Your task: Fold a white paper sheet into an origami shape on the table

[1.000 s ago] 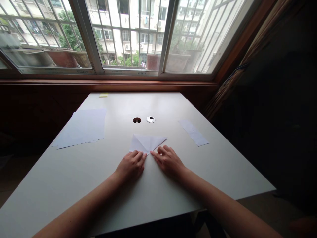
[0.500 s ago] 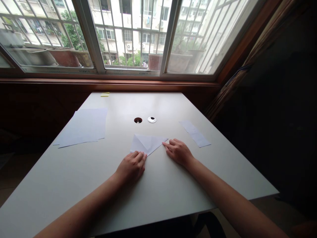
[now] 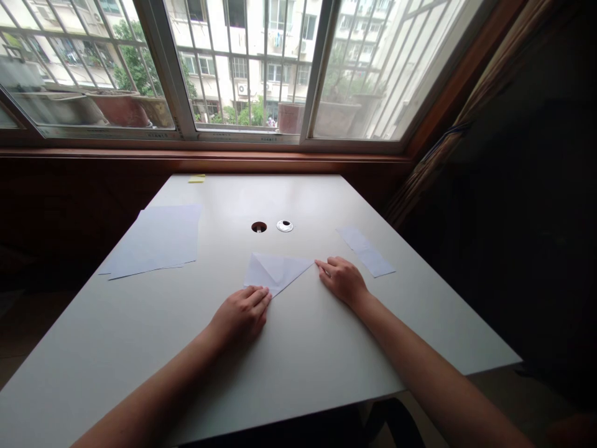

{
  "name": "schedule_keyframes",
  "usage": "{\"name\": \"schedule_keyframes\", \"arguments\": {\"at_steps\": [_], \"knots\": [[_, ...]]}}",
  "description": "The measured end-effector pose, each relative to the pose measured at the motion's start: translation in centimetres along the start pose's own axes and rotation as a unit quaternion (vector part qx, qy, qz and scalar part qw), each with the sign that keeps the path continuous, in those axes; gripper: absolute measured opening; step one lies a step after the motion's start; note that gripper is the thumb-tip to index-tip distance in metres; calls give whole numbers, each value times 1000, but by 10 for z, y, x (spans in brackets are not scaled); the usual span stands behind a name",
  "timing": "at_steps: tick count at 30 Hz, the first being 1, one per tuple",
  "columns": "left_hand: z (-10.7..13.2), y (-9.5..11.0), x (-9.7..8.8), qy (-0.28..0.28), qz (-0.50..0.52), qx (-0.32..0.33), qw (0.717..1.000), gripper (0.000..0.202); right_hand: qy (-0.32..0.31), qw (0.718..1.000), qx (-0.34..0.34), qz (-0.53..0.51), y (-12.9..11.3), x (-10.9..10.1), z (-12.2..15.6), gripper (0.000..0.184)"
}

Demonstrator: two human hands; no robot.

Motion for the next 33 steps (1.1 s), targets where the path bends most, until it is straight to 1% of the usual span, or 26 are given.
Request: {"name": "schedule_keyframes", "arguments": {"at_steps": [2,5,7,8,10,12,14,16,21,25,28,33], "knots": [[2,-7,-3,5,26,20,999,39,-4,1000,3,-1,0,0,1,34],[4,-22,-8,18,97,48,994,34,-13,1000,9,-5,1,0,2,34],[5,-32,-9,41,136,43,989,35,-18,1000,17,-8,2,1,2,35],[6,-38,-10,58,147,24,987,36,-19,1000,22,-9,2,1,2,35],[8,-49,-9,89,156,-47,983,40,-19,999,27,-13,3,1,2,36],[10,-60,-5,98,153,-116,976,42,-13,999,27,-22,3,1,2,38],[13,-68,-1,93,147,-150,973,43,-4,999,18,-35,4,0,3,41],[14,-73,3,88,143,-161,973,44,5,999,0,-48,3,0,3,43],[16,-76,8,99,136,-176,970,42,15,995,-69,-72,-8,0,2,41],[16,-74,5,109,141,-210,961,30,5,993,-89,-72,-24,-1,1,42],[15,-73,2,100,148,-210,961,18,-6,992,-102,-76,-37,-3,1,44],[15,-71,-1,73,153,-205,964,17,-18,986,-138,-96,-63,-1,-1,46]]}}
Point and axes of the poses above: each hand's wrist, its own z-axis away from the middle knuckle, its own x-axis out of the palm, y = z × x, the point moved 1 cm from there along -z, towards the middle knuckle, and after that the axes turned 14 degrees about -y, right-handed, at the moved point
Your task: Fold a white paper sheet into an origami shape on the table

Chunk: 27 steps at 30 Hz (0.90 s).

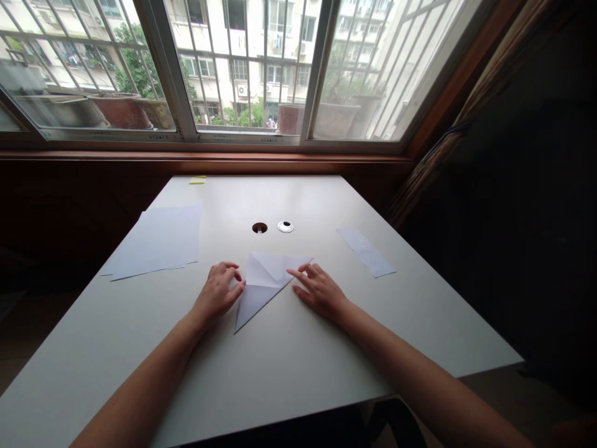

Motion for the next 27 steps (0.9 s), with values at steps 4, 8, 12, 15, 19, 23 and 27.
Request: {"name": "schedule_keyframes", "arguments": {"at_steps": [4,8,12,15,19,23,27], "knots": [[0,2,-1,-2,3,7,1000,18,-9,1000,-17,-20,-15,4,-8,47],[1,3,-3,3,16,0,1000,18,-15,999,-22,-26,-21,7,-13,48],[1,5,-4,13,28,4,1000,17,-16,999,-21,-25,-21,8,-14,44],[2,7,-5,22,36,12,999,18,-21,999,-23,-25,-21,6,-14,40],[2,12,-7,45,52,48,997,18,-26,999,-26,-29,-23,3,-14,41],[3,20,-11,55,72,98,991,22,-22,999,-36,-31,-23,2,-14,43],[4,28,-12,50,86,145,984,24,-16,998,-47,-31,-22,2,-14,45]]}}
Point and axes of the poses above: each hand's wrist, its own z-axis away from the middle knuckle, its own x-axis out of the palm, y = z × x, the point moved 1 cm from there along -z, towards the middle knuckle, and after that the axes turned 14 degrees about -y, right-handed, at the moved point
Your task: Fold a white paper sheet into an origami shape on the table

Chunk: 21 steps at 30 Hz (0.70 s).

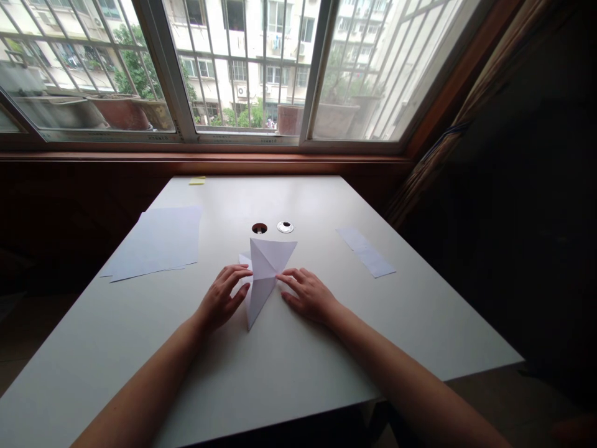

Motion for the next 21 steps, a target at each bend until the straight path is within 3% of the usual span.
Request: {"name": "schedule_keyframes", "arguments": {"at_steps": [5,12,16,21], "knots": [[0,11,2,-41,-10,44,998,34,-17,999,-34,-7,-1,-3,0,44],[1,24,5,-85,-59,48,993,44,-58,994,-82,-30,-2,-8,3,43],[0,23,11,-100,-86,53,990,46,-69,992,-84,-62,1,-9,3,43],[-4,23,18,-156,-140,70,975,48,-53,985,-71,-151,4,-8,1,46]]}}
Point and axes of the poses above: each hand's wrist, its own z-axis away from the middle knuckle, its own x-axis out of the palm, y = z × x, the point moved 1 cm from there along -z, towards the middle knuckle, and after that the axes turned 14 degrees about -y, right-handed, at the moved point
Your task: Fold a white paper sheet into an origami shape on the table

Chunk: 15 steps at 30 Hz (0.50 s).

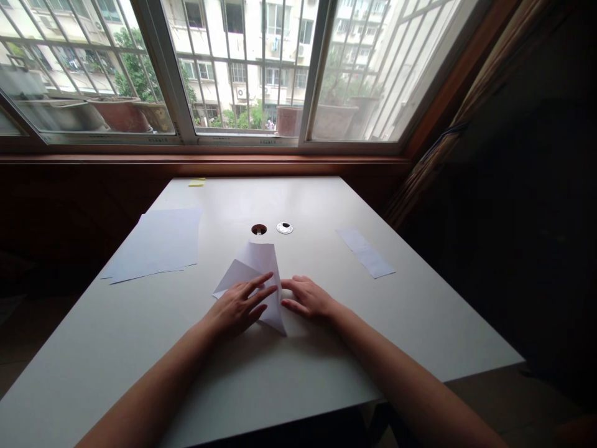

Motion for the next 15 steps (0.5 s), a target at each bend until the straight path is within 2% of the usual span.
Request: {"name": "schedule_keyframes", "arguments": {"at_steps": [3,7,11,15], "knots": [[-3,1,2,-21,-45,13,999,49,22,995,8,-98,1,2,0,61],[-5,1,7,-34,-77,9,996,49,55,978,53,-194,1,3,3,75],[-6,-3,11,-35,-79,9,996,48,118,961,74,-237,2,3,5,78],[-6,-5,10,-45,-59,9,997,48,202,933,110,-276,10,6,5,75]]}}
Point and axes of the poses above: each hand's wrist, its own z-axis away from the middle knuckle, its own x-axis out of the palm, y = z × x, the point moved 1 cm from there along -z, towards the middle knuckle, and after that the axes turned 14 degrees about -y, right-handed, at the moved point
